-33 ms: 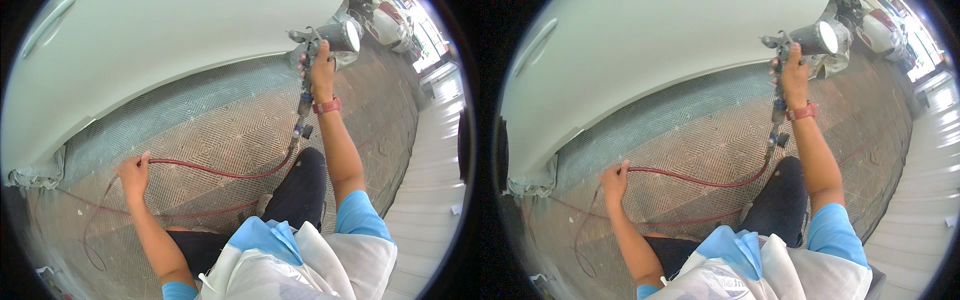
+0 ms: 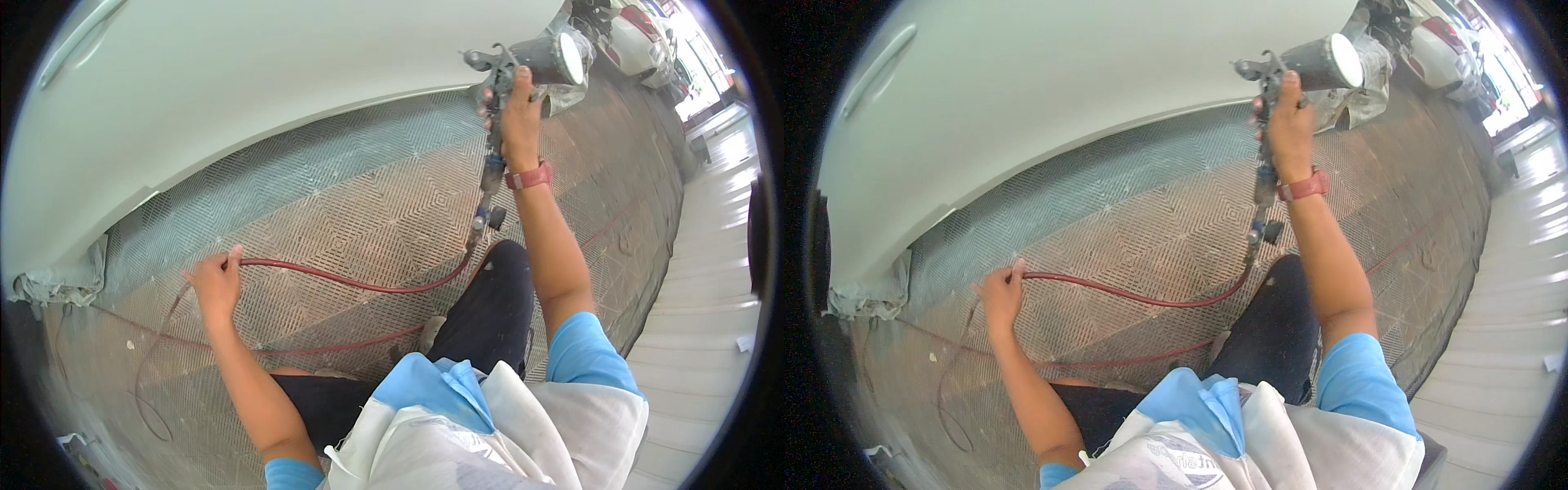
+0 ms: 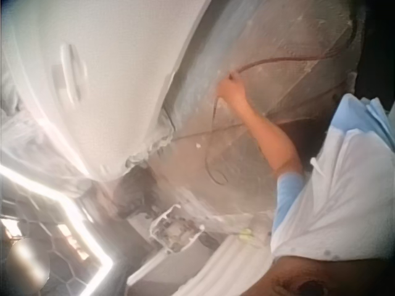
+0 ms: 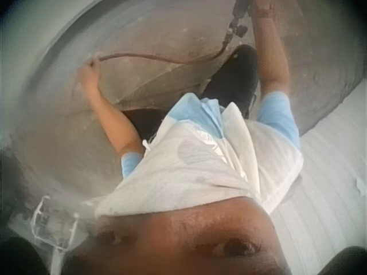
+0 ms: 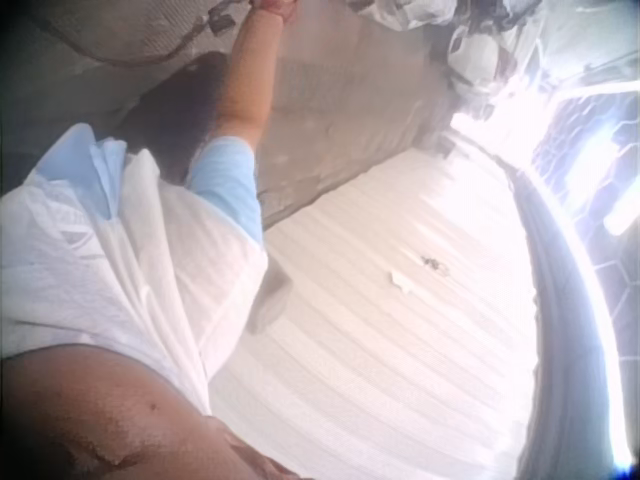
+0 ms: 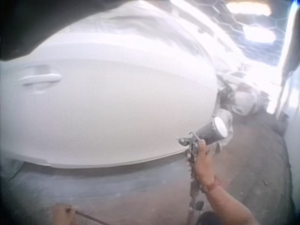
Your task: The person uses a spray gun to apply white paint to a car bumper and a car door in a workshop. They move around the parts to cover different areas and briefly touch their face during the process.
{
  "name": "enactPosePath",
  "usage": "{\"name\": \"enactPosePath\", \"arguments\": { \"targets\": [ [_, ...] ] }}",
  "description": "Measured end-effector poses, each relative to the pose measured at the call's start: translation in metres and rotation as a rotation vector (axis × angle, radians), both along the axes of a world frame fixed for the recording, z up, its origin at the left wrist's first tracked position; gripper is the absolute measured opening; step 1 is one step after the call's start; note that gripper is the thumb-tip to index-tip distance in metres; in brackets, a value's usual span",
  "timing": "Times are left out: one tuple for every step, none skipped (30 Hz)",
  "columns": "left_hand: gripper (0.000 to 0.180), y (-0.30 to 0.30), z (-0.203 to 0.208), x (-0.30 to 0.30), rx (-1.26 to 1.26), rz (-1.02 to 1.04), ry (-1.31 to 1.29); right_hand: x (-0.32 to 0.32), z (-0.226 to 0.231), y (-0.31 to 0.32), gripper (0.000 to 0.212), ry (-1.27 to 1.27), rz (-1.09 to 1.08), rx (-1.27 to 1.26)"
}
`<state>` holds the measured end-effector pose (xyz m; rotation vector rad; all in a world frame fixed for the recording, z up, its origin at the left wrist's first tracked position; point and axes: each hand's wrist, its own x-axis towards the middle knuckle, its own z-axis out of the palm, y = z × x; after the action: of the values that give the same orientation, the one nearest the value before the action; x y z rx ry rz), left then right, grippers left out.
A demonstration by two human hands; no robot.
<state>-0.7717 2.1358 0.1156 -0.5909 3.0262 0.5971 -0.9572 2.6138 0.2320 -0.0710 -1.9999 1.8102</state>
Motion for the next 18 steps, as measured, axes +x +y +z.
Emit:
{"name": "enactPosePath", "arguments": {
  "targets": [
    [0.053,-0.012,-0.003,0.002,-0.002,0.022,0.026,0.008,0.000,-0.022,0.057,-0.017,0.015,-0.009],
    [0.054,-0.024,-0.005,0.004,-0.020,0.041,0.046,0.015,0.000,-0.043,0.057,-0.020,0.040,-0.013],
    [0.056,-0.034,-0.008,0.007,-0.044,0.068,0.040,0.021,0.001,-0.063,0.057,-0.023,0.065,-0.018],
    [0.056,-0.044,-0.010,0.012,-0.031,0.079,0.037,0.029,0.002,-0.083,0.058,-0.019,0.093,-0.018],
    [0.056,-0.055,-0.011,0.016,-0.024,0.100,0.007,0.035,0.003,-0.102,0.059,-0.016,0.127,0.000],
    [0.056,-0.067,-0.011,0.023,-0.018,0.123,-0.025,0.042,0.004,-0.121,0.059,-0.005,0.170,0.017],
    [0.056,-0.076,-0.014,0.030,-0.048,0.133,0.002,0.047,0.004,-0.140,0.059,0.006,0.216,0.034],
    [0.056,-0.084,-0.017,0.036,-0.078,0.144,0.027,0.052,0.005,-0.159,0.060,0.013,0.252,0.032],
    [0.055,-0.095,-0.019,0.037,-0.113,0.162,0.028,0.052,0.008,-0.178,0.060,0.016,0.282,0.024],
    [0.054,-0.107,-0.016,0.039,-0.095,0.179,-0.002,0.051,0.011,-0.196,0.060,0.012,0.313,0.015],
    [0.053,-0.119,-0.016,0.045,-0.081,0.202,-0.053,0.056,0.012,-0.214,0.061,0.014,0.345,0.005],
    [0.052,-0.130,-0.016,0.052,-0.076,0.222,-0.109,0.059,0.014,-0.229,0.059,0.038,0.401,-0.012],
    [0.051,-0.140,-0.016,0.060,-0.039,0.251,-0.125,0.061,0.015,-0.246,0.059,0.035,0.432,-0.030],
    [0.050,-0.150,-0.015,0.068,-0.012,0.274,-0.144,0.063,0.015,-0.264,0.059,0.031,0.461,-0.048],
    [0.050,-0.160,-0.016,0.076,0.015,0.295,-0.161,0.064,0.015,-0.281,0.058,0.028,0.489,-0.065],
    [0.049,-0.168,-0.017,0.084,-0.003,0.322,-0.147,0.065,0.014,-0.297,0.063,0.091,0.513,-0.002],
    [0.048,-0.174,-0.019,0.094,-0.020,0.346,-0.135,0.067,0.014,-0.312,0.062,0.096,0.544,-0.001],
    [0.048,-0.180,-0.020,0.103,-0.060,0.374,-0.147,0.067,0.014,-0.327,0.062,0.102,0.575,0.001]
  ]
}}
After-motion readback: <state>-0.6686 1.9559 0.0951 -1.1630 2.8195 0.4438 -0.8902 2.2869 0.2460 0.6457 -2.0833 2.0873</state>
